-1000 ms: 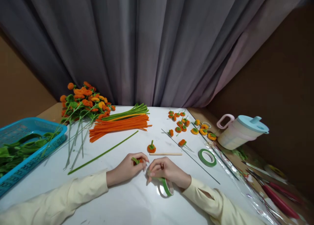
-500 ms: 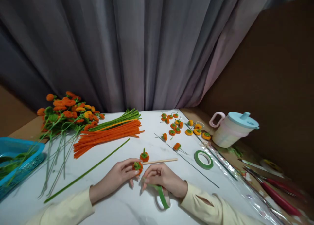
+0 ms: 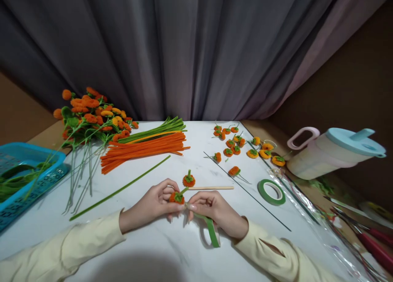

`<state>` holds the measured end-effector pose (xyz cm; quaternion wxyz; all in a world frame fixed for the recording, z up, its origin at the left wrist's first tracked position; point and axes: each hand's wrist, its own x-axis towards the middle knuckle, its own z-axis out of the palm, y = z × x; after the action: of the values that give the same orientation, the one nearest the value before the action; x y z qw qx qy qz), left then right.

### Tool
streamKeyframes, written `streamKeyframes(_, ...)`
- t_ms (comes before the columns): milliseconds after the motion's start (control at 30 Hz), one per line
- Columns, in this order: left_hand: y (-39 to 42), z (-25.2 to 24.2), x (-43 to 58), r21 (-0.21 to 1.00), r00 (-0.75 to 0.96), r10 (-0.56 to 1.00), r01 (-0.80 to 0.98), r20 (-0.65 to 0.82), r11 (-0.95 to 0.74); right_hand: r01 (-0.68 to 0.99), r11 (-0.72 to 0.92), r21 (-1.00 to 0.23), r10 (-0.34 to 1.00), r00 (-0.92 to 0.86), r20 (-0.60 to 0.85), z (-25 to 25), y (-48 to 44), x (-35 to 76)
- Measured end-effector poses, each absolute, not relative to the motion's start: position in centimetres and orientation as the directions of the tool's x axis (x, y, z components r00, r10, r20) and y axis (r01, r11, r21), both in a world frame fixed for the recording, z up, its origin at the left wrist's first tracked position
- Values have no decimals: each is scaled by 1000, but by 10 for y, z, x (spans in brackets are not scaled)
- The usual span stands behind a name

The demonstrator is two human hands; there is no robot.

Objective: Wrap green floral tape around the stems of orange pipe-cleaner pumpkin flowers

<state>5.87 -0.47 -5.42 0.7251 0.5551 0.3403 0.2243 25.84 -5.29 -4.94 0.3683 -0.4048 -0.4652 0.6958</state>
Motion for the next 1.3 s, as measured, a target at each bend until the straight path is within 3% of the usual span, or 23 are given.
streamKeyframes(100,-5,-55,58,960,652,709,125,-269,249,-166,-282,-945,892,-407,-195,-50,-54,257)
streamKeyframes(200,-5,-53,57,967,628,744,234,-230,101,-220,-291,-931,887,-427,-176,-52,-56,255)
streamKeyframes(400,-13,-50,53,863,678,733,342,49,-373,-239,-326,-915,902,-370,-224,-54,-59,251)
streamKeyframes(567,-15,-54,49,770,746,609,213,270,-602,-166,-323,-932,913,-314,-261,-50,-60,248)
streamKeyframes(833,-17,-58,47,787,741,594,147,314,-599,-192,-314,-930,913,-331,-240,-48,-60,245)
streamKeyframes(1000,-16,-60,47,719,739,509,49,441,-693,-160,-292,-943,919,-321,-230,-51,-61,244)
streamKeyframes(1300,-16,-59,48,694,761,457,12,461,-720,-103,-226,-969,923,-341,-179,-50,-63,243)
